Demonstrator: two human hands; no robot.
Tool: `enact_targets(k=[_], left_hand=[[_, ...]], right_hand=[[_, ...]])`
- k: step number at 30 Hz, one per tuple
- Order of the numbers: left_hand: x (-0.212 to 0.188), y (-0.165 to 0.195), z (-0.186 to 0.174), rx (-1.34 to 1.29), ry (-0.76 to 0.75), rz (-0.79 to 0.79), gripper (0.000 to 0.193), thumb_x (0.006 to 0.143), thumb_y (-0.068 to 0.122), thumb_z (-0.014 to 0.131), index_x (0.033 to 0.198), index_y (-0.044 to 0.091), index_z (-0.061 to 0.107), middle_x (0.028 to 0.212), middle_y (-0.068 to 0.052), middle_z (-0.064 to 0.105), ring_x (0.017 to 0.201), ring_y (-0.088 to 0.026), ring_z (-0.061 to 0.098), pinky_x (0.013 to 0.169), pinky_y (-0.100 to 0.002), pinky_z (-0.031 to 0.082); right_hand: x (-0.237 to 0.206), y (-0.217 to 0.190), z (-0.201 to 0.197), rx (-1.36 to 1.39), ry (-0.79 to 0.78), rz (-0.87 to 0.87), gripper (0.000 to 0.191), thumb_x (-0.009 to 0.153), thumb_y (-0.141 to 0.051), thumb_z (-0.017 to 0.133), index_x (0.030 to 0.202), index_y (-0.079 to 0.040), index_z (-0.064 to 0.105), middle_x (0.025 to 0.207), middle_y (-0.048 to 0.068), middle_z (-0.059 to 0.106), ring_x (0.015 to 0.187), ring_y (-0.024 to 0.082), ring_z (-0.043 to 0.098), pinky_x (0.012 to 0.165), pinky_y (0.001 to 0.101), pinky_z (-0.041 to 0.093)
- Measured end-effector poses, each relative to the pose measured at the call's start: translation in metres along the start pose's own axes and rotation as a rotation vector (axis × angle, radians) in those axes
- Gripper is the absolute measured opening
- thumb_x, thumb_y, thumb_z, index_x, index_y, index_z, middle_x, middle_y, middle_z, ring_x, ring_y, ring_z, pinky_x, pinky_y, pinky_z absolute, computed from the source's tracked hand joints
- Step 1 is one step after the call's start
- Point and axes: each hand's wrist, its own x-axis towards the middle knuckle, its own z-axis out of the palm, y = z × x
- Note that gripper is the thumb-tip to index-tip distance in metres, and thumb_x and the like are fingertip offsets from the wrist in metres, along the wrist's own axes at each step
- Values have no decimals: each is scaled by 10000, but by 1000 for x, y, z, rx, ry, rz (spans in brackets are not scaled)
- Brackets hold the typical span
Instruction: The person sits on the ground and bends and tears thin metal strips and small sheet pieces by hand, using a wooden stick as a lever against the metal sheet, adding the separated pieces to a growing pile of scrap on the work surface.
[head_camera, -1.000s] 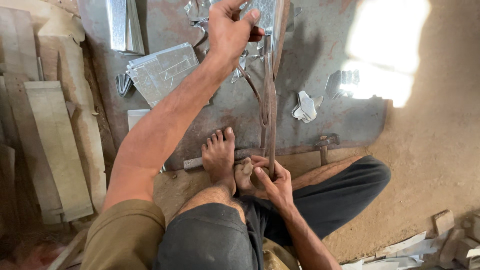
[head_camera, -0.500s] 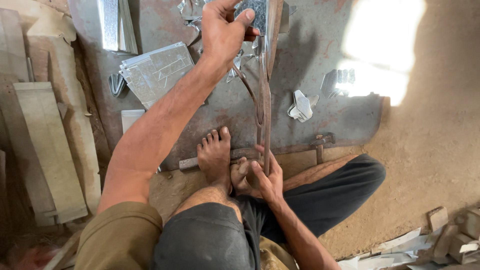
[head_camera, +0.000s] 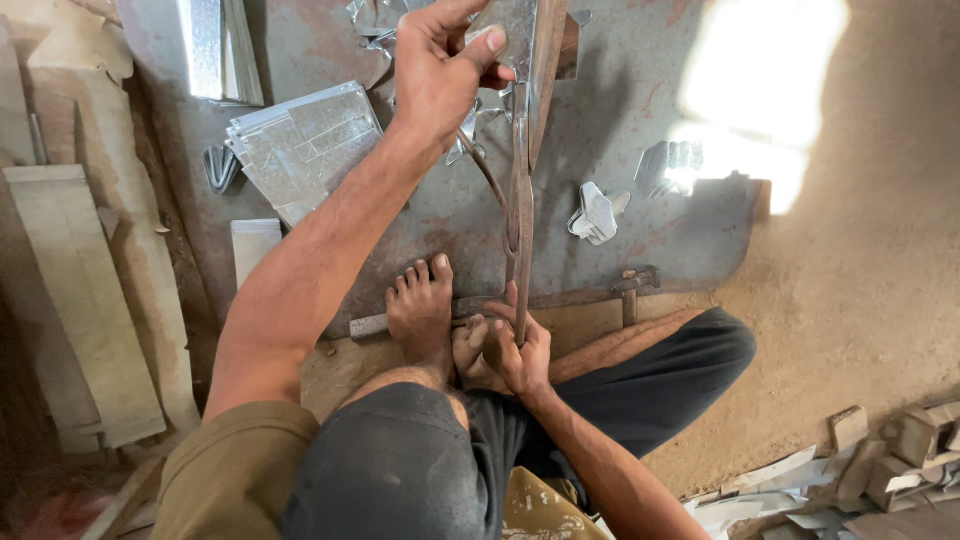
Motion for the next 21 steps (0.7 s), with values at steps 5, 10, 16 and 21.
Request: enact_targets(k=[5,10,16,21], left_hand=[[-2,1,0,13,-11,-2,337,1002,-86,688,1333,-25,664,967,-82,746,695,-138,711,641,-307,676],[-2,3,3,15,2,10,312,1016,-75,697,1325,-29,689,829,-62,672,661,-132,694,622,-310,669],[-6,16,7,99,30,-20,335,965,-80,667,1292,-11,670,926,24,744,631,-101,667,598,-285,647],[-18,17,9,77,-22,-27,342,1001,-84,665,1310,51,719,739,13,572,633,-94,662,605,-273,639]], right_hand=[[4,1,3,-95,64,-29,295,930,20,527,1145,9,729,1501,249,563,1379,294,586,1053,358,497],[4,3,5,-164,128,39,278,903,28,535,1105,4,726,1428,193,642,1123,260,731,900,333,551],[3,-26,4,-107,79,53,276,969,-28,561,1210,-14,695,1387,189,679,1263,211,656,1035,320,497],[-28,-68,-13,199,-100,176,269,963,-83,609,1193,8,717,1602,171,445,1480,221,424,1149,362,387]])
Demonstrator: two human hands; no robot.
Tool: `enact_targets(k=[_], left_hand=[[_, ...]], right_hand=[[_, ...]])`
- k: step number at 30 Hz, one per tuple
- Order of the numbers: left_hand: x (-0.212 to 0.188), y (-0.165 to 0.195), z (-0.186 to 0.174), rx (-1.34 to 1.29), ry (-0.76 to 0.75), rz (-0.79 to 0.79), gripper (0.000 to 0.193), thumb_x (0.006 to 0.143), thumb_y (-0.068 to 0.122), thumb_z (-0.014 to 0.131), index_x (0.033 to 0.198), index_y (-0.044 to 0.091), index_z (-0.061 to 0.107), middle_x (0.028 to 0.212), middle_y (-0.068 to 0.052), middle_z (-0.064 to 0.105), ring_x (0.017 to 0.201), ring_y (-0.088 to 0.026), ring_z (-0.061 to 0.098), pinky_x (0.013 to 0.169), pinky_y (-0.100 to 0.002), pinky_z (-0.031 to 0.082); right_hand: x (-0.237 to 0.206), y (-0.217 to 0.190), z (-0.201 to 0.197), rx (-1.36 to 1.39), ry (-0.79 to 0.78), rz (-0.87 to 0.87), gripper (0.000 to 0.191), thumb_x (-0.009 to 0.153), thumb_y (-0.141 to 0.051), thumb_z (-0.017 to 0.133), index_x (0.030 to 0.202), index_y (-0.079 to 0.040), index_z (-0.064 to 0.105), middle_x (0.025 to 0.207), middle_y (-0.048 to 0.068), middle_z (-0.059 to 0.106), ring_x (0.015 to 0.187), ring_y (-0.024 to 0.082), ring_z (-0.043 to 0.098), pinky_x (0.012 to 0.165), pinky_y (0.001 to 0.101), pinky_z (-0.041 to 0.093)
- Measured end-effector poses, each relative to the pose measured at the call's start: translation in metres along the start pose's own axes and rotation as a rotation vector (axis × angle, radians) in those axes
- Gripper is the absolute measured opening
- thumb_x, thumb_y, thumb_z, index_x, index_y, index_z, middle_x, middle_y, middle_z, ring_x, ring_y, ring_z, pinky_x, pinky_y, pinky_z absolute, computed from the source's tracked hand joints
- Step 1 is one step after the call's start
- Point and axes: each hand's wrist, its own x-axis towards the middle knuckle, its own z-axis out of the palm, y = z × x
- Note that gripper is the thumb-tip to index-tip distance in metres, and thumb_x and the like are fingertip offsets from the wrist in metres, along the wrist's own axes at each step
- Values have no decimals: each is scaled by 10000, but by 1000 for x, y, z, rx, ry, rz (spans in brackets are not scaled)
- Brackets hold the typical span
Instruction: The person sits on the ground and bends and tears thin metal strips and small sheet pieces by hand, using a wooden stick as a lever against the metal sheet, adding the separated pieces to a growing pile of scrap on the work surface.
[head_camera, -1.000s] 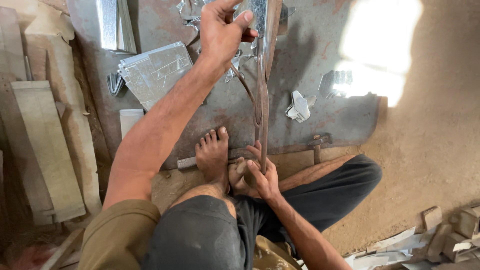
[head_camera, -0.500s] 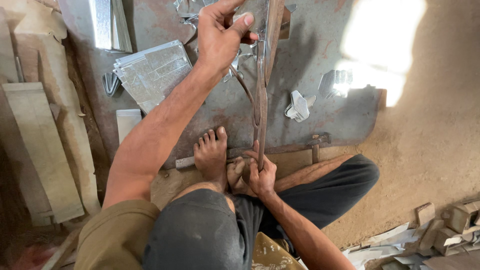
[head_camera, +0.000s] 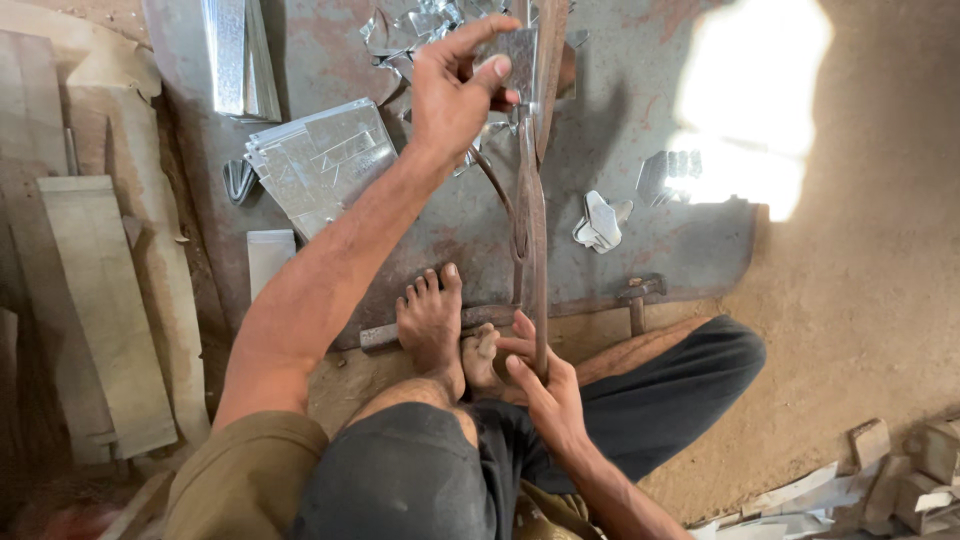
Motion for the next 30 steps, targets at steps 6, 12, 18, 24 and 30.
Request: enact_targets(k=[6,12,18,24,30], left_hand=[[2,8,-9,77,-84,-73,311,970,-47,671,1246,95,675,834,11,684,724,-87,708,632,-264,628],[49,48,-16,684,-453,-168,261,1100,361,537,1201,136,621,864,-34,677,748,-117,649,599,-306,542],[52,72,1,881,-623,-349,483,1092,499,312,1094,128,622,816,0,708,699,-117,728,576,-307,570],[41,48,-3,749,-553,-153,441,1130,414,368,953,60,564,644,-41,584,561,-154,608,521,-333,506],[49,7,-20,704,-541,236,442,1173,372,423,947,33,594,675,-16,504,616,-142,505,596,-346,458]], right_hand=[[20,10,7,-224,56,-146,239,953,-95,690,1164,6,735,1600,236,457,1492,301,436,1164,399,368],[21,20,4,-194,101,-54,264,916,-133,709,1153,-18,722,1555,190,507,1424,259,518,1043,388,495],[24,17,7,-194,117,-54,302,930,-144,695,1200,-8,697,1515,171,569,1323,231,606,1020,384,524],[9,0,5,-179,89,-101,235,1026,-120,609,1151,29,740,1581,171,549,1451,244,527,1165,403,410],[15,-2,9,-216,186,-111,415,993,-193,676,1364,-13,635,1405,214,666,1480,274,475,1224,394,342]])
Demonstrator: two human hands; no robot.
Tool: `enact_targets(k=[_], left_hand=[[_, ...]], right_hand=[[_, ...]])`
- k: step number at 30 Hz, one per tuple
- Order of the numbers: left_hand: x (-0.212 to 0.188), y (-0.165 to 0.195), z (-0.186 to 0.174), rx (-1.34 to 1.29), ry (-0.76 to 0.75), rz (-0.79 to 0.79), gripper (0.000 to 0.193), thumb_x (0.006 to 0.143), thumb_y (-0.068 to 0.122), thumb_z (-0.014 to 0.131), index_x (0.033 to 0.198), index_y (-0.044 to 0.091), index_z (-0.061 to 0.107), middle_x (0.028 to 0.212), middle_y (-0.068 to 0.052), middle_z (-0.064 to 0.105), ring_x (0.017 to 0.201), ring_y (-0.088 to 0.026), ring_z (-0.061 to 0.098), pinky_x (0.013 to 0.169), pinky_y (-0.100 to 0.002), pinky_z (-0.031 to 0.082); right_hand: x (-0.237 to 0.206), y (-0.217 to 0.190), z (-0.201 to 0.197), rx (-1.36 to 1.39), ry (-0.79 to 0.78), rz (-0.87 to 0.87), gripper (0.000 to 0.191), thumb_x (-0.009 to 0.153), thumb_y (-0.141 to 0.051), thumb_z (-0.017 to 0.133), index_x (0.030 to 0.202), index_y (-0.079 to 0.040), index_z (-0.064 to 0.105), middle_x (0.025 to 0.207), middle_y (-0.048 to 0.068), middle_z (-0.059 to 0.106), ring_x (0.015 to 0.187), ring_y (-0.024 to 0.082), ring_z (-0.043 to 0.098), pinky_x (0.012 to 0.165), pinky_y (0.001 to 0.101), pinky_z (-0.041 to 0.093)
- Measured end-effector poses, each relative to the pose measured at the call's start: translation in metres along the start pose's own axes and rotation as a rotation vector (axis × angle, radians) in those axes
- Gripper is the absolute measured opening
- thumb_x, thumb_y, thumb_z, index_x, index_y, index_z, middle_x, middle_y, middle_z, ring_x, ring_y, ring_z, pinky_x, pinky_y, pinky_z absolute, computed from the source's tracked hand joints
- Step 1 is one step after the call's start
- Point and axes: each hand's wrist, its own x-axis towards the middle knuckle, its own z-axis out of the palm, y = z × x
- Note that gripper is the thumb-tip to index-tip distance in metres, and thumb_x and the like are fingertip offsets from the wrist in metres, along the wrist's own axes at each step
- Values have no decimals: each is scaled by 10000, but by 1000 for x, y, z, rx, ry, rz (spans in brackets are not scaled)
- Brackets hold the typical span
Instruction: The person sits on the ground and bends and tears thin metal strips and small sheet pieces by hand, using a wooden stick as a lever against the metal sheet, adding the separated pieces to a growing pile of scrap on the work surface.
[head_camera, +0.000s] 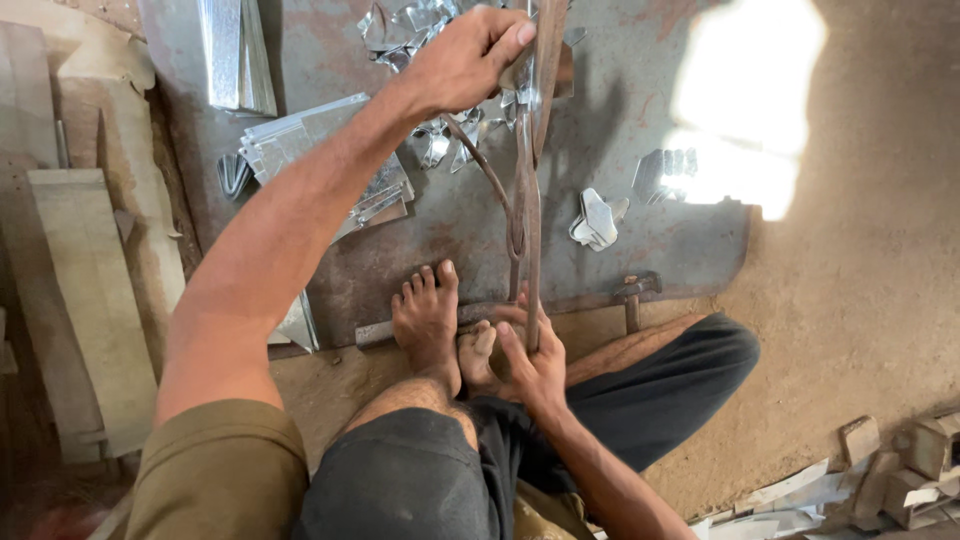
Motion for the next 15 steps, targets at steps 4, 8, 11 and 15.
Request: enact_targets(k=[4,8,11,15], left_hand=[[-8,-16,18,22,221,106,461,1195,392,458,941,17,541,711,-31,474,672,-149,493,655,-354,448],[-13,-22,48,-442,363,-144,424,1110,395,459,858,56,496,641,16,442,565,-106,455,541,-315,377],[-19,-20,77,-714,552,-252,384,1093,369,478,876,59,537,671,43,433,578,-100,388,529,-303,330],[-20,-9,109,-659,891,-379,395,1101,350,466,898,44,612,717,60,433,672,-84,374,600,-290,354]], right_hand=[[10,10,5,74,-56,1,361,992,-208,650,1288,-2,660,1602,191,458,1488,274,430,1186,408,338],[8,15,1,93,-43,-36,411,1020,-239,587,1350,4,623,1573,182,497,1482,272,433,1199,409,320],[7,17,0,134,-52,-7,468,1038,-276,548,1408,10,580,1539,176,535,1472,277,439,1199,404,322],[9,23,1,209,-72,68,554,1032,-319,538,1472,16,501,1539,160,512,1448,270,453,1165,397,367]])
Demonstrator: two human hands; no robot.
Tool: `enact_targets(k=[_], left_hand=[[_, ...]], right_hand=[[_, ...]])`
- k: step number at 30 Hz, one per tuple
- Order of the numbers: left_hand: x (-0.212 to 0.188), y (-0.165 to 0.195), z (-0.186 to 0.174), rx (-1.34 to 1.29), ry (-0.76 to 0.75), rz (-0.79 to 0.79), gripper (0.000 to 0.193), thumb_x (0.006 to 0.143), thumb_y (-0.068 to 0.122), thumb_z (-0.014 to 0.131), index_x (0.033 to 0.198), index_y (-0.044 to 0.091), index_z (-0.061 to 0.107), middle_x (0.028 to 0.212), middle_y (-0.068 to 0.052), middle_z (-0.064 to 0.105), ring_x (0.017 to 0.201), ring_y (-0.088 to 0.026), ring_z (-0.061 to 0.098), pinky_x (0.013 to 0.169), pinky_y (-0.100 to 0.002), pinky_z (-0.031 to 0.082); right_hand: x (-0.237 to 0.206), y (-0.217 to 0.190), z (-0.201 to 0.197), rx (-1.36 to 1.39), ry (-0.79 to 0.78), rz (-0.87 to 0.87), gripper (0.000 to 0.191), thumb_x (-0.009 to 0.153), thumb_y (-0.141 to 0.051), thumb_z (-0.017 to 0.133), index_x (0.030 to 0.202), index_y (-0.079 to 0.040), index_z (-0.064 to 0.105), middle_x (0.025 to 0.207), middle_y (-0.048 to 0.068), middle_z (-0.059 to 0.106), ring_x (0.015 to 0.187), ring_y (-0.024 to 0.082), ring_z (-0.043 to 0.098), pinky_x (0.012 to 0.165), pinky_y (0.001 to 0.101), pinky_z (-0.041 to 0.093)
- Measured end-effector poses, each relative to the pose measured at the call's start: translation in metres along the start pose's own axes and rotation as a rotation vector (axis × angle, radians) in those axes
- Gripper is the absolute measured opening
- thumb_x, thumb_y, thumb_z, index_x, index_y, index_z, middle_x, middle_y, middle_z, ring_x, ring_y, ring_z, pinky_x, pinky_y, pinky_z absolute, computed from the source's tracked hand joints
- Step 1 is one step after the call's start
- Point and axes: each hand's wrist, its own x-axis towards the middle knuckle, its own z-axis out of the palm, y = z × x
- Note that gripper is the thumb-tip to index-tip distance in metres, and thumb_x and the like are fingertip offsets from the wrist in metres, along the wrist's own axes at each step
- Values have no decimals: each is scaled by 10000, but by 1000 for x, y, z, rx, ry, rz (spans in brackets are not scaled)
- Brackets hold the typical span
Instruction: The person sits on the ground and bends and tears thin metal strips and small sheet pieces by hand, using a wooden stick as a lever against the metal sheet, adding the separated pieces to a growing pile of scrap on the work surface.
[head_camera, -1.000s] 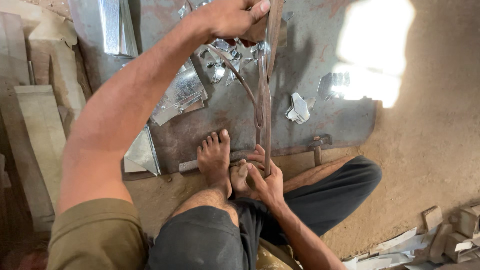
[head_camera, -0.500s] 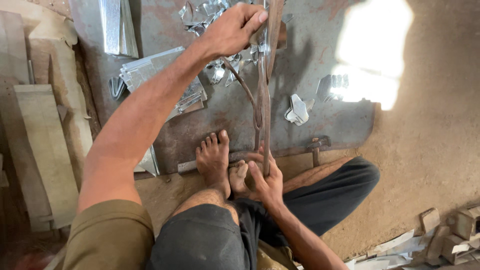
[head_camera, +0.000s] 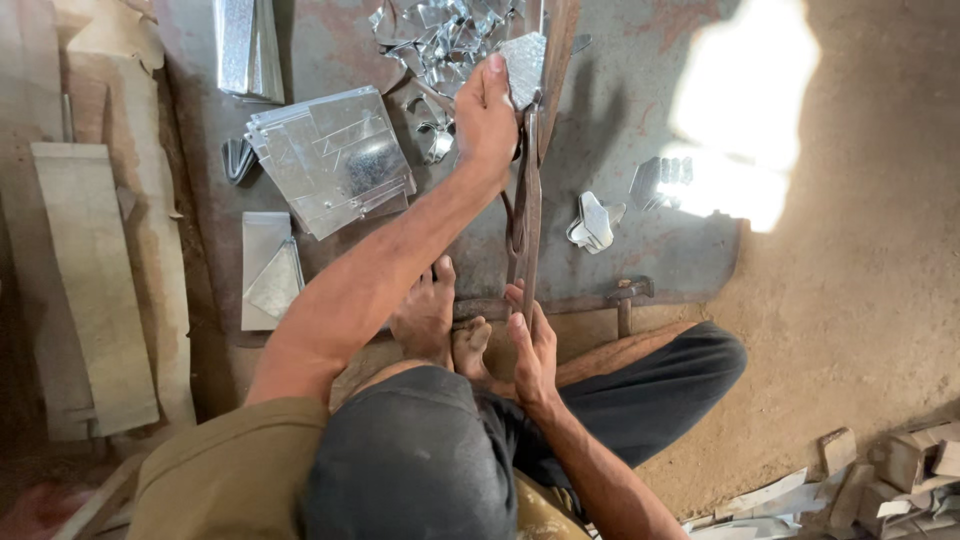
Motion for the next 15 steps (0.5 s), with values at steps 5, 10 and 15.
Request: enact_targets(k=[5,10,15], left_hand=[[-9,3,8,-4,108,-99,389,1104,333,474,871,40,579,720,61,398,675,-97,339,592,-308,342],[-12,2,6,33,109,-31,426,1134,342,469,833,47,530,712,57,364,670,-90,322,583,-300,316],[-16,4,6,-47,51,143,382,1127,343,460,876,70,552,714,69,418,648,-57,389,574,-270,344]], right_hand=[[2,9,0,137,7,36,618,1022,-301,568,1521,29,412,1548,179,475,1461,250,430,1182,381,341],[18,30,-2,-51,21,-73,643,998,-246,633,1532,41,418,1474,194,555,1364,254,520,1140,368,394],[54,61,0,-181,41,-185,532,982,-233,695,1428,-6,518,1247,136,606,1128,224,589,991,374,505]])
